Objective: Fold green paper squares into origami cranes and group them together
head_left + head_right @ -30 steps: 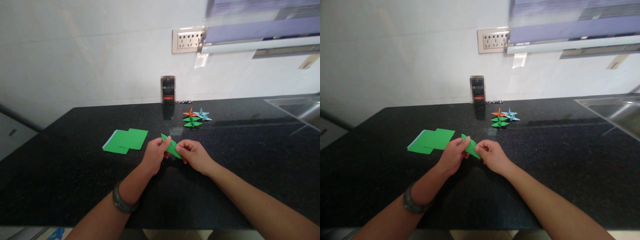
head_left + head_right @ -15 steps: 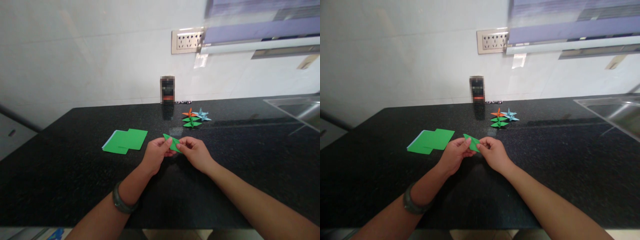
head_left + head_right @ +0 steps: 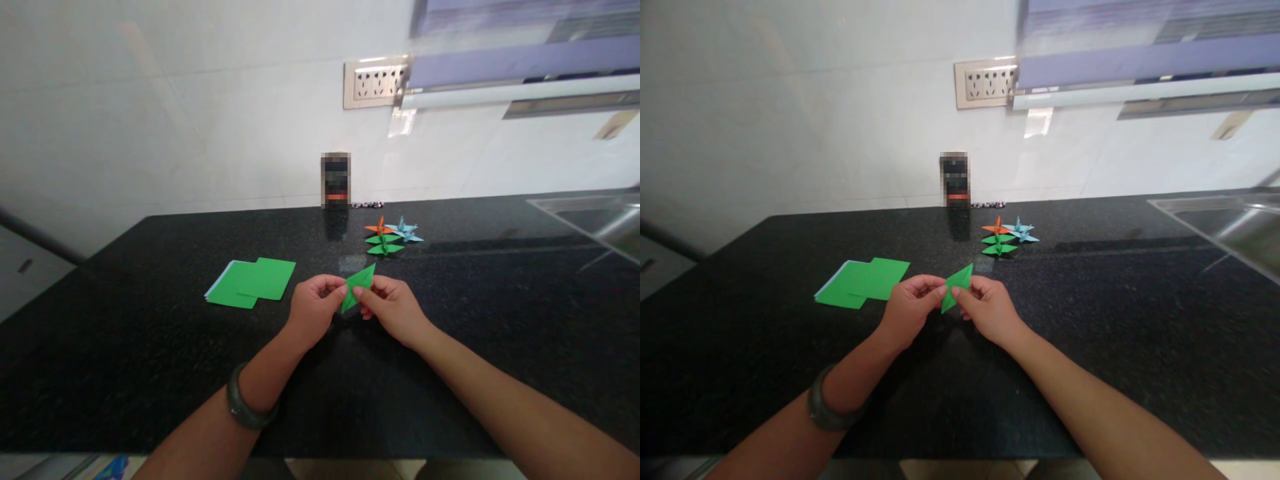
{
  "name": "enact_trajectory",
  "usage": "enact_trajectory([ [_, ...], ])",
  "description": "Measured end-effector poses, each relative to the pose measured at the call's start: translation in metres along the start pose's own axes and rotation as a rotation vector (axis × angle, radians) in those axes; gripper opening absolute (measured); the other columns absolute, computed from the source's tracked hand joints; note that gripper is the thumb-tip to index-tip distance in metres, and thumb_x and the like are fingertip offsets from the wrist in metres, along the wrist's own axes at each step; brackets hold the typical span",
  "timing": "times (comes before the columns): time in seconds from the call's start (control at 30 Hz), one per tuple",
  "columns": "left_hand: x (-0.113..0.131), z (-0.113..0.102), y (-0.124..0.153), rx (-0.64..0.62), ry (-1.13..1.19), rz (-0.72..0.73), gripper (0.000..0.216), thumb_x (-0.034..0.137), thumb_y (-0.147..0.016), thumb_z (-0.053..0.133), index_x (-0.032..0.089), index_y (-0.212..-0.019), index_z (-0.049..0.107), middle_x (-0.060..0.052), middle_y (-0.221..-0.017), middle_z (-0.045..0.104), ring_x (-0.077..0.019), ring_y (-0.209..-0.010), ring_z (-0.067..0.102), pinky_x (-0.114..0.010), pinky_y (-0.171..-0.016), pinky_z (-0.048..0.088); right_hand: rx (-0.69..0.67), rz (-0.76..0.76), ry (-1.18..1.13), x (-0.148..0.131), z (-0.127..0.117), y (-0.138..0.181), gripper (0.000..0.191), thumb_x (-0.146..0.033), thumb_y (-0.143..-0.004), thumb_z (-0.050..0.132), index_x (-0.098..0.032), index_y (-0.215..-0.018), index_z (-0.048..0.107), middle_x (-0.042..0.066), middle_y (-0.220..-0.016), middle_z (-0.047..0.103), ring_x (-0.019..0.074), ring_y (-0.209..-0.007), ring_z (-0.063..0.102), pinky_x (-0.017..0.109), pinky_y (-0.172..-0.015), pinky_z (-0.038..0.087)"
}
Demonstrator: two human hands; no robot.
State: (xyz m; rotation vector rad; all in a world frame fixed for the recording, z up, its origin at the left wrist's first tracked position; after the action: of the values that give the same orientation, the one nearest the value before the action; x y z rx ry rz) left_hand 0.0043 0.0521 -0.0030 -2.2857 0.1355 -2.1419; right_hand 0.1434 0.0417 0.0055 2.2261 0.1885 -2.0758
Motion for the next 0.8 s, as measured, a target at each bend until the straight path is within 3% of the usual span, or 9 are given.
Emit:
enact_trajectory([
  [0.3,0.0035,0.0062,0.0042,-0.096,0.193,-0.101,0.019,0.032,-0.071,0.063,0.013,-0.076,0.064,0.002,-0.058,0.058,-0.0078,-0.052,0.05,-0.02,-0.05,0.04,-0.048,-0.027,-0.019,0.0051,-0.0012,-0.0006,0.022,-0.036,-0.072,0.061,-0.015,-0.068,0.06,-0.003,-0.05,0.054,0.0067,-0.042,0.047,0.02,-0.042,0.04],
  [0.8,-0.0049,0.0078,0.0045,-0.16,0.237,-0.18,0.02,0.033,-0.069,0.066,0.013,-0.071,0.062,0.001,-0.061,0.059,-0.0077,-0.055,0.052,-0.02,-0.053,0.041,-0.082,0.024,-0.002,0.0054,-0.0011,-0.0004,0.025,-0.038,-0.073,0.06,-0.015,-0.067,0.056,-0.004,-0.049,0.052,0.0063,-0.041,0.047,0.019,-0.04,0.041],
])
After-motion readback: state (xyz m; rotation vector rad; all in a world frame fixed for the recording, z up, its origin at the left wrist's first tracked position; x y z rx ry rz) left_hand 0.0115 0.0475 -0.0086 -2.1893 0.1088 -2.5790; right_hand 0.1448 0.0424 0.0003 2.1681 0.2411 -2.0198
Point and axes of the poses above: each hand's wrist, its own y-axis away from the middle knuckle, its own z-axis out of the palm, x = y × z, the point moved 4 cm from there along -y, towards the middle knuckle
